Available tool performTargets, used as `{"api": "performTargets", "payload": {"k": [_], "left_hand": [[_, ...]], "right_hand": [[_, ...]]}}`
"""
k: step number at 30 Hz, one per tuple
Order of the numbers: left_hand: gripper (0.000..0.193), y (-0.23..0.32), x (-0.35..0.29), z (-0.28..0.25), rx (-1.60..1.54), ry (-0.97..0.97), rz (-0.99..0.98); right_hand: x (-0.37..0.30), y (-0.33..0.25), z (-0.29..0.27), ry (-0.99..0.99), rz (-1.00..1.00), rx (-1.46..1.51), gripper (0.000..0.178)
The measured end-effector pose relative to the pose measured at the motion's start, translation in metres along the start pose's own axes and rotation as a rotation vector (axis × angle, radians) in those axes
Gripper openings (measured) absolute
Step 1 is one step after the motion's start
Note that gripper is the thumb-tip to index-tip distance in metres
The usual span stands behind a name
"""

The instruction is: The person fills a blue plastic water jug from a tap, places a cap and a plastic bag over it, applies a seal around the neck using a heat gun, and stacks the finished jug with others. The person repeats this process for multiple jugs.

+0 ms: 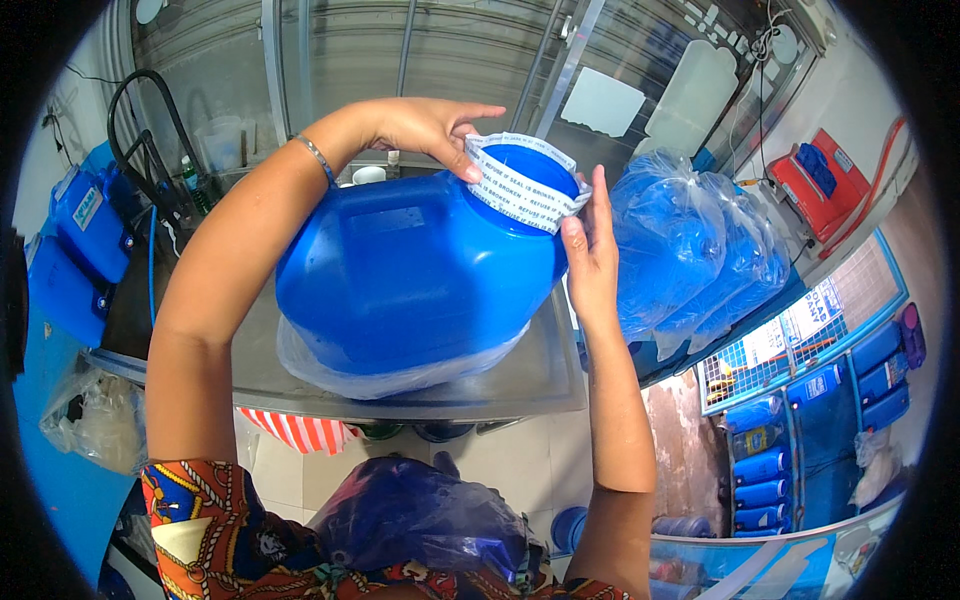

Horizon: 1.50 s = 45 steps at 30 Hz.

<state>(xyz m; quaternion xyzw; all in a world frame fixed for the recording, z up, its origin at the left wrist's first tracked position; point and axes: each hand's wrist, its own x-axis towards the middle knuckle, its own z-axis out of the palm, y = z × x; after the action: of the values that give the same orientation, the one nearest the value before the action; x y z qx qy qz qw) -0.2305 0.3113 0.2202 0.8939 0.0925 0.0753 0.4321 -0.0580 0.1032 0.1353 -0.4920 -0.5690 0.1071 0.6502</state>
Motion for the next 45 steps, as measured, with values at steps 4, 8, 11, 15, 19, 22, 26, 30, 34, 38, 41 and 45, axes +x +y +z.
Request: {"api": "performTargets", "payload": {"k": [4, 8, 11, 15, 19, 22, 26, 30, 34, 38, 41, 45], "left_hand": [[0.117, -0.003, 0.006, 0.000, 0.171, 0.005, 0.002], [0.118, -0.005, 0.006, 0.000, 0.167, -0.026, 0.011], [0.118, -0.004, 0.005, 0.001, 0.142, -0.038, 0.029], [0.117, 0.001, 0.004, 0.003, 0.112, -0.058, 0.009], [0.116, 0.009, 0.001, 0.007, 0.087, -0.058, -0.022], [0.116, 0.015, -0.002, 0.011, 0.137, -0.040, -0.054], [0.116, 0.021, -0.003, 0.010, 0.170, -0.058, -0.075], [0.115, 0.019, -0.001, 0.009, 0.273, -0.037, 0.001], [0.113, 0.019, 0.000, 0.010, 0.199, -0.070, -0.013], [0.112, 0.022, -0.001, 0.010, 0.247, -0.062, -0.044], [0.113, 0.022, -0.002, 0.012, 0.254, -0.060, -0.050], [0.109, 0.029, -0.009, 0.013, 0.269, -0.047, -0.044]], "right_hand": [[0.000, -0.002, 0.001, -0.016, 0.070, 0.026, 0.079], [0.002, -0.005, -0.003, -0.056, 0.087, -0.041, 0.084], [0.000, -0.006, -0.002, -0.061, 0.084, -0.005, 0.087], [-0.004, -0.007, 0.000, -0.060, 0.086, -0.021, 0.089], [-0.002, -0.008, 0.000, 0.000, 0.129, -0.006, 0.089], [0.000, -0.005, 0.000, -0.019, 0.164, 0.055, 0.091], [-0.007, 0.000, -0.003, -0.041, 0.113, -0.057, 0.094], [-0.008, 0.004, -0.009, -0.038, 0.143, -0.104, 0.093], [-0.009, 0.011, -0.008, -0.028, 0.121, -0.162, 0.076], [-0.017, 0.013, -0.011, -0.028, 0.125, -0.324, 0.067], [-0.020, 0.012, -0.012, -0.033, 0.176, -0.357, 0.066], [-0.020, 0.011, -0.010, -0.028, 0.142, -0.465, 0.068]]}}
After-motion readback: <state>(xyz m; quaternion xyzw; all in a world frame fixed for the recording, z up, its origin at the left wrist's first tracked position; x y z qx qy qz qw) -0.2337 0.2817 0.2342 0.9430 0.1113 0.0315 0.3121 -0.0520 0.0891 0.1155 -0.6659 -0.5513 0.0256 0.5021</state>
